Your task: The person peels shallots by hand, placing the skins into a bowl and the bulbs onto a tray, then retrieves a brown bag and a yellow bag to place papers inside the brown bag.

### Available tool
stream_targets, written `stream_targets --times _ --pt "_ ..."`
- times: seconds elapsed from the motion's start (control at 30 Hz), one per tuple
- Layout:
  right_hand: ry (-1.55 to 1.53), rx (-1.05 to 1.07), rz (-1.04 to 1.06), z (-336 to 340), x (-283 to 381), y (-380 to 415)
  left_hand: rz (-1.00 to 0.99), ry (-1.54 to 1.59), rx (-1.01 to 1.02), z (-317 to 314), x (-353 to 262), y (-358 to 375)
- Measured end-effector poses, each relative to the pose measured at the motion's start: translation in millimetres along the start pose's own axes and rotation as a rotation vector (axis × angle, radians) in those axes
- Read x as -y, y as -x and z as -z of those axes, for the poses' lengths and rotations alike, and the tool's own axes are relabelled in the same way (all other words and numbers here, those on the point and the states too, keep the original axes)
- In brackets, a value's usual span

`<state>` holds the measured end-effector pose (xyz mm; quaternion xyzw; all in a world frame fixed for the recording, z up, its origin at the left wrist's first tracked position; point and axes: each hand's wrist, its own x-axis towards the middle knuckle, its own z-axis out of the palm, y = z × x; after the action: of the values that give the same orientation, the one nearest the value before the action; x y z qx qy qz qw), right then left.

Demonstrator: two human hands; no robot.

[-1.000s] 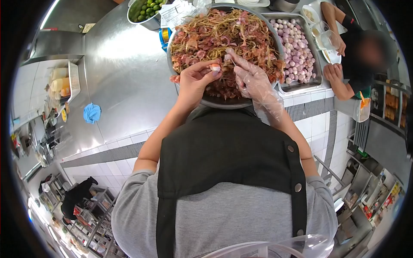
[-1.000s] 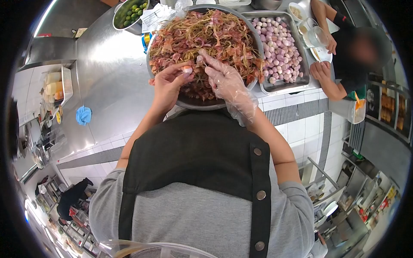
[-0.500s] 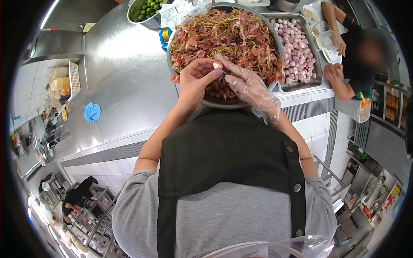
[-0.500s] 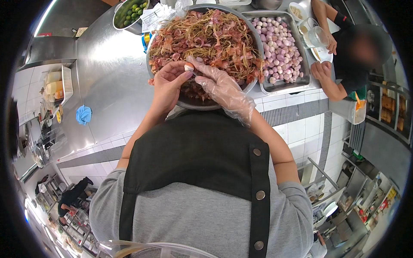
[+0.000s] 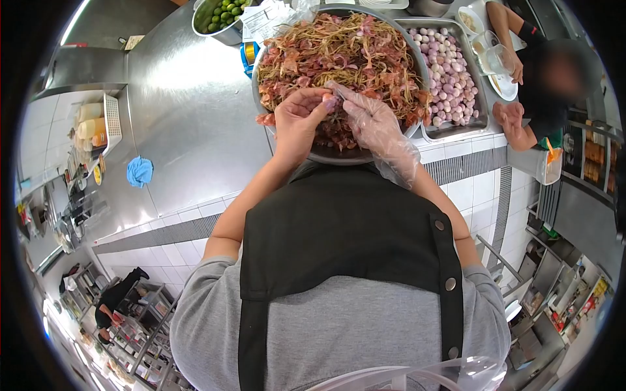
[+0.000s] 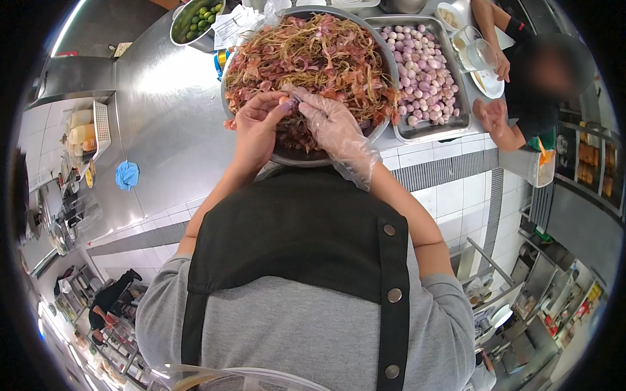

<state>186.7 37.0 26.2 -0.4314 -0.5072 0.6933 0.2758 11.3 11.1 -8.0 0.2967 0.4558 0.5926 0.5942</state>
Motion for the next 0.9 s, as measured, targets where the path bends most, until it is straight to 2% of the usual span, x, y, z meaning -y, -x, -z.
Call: stream_targets --times 0.07,0.2,0.27,0.4,0.47,0.57,0.7,0.77,0.9 --pt "-0.176 0.037 -0.145 6 1 -2 -0.007 0.051 0.021 -5 2 3" --pt "-0.297 -0.072 -0.140 3 -1 -2 -0.004 0.073 0.010 -6 -3 3" --pt "-0.154 -0.012 -0.063 8 4 4 -0.031 -0.029 0.008 -1 -4 2" --pt "-0.040 0.122 -0.004 7 22 12 -0.054 0.026 0.036 1 -6 2" --pt "-0.019 0.171 0.175 9 11 7 -0.072 -0.042 0.054 -1 -10 1" --pt "-0.023 0.197 0.087 12 4 4 -0.073 -0.076 0.056 2 -10 0" --pt "0.039 0.136 0.180 9 5 4 -0.090 -0.126 0.049 2 -12 0" --pt "-0.095 0.173 -0.092 11 8 5 -0.081 -0.172 0.065 4 -13 0" --pt "-0.295 0.083 -0.158 2 10 5 -0.079 -0.148 0.064 -3 -12 0"
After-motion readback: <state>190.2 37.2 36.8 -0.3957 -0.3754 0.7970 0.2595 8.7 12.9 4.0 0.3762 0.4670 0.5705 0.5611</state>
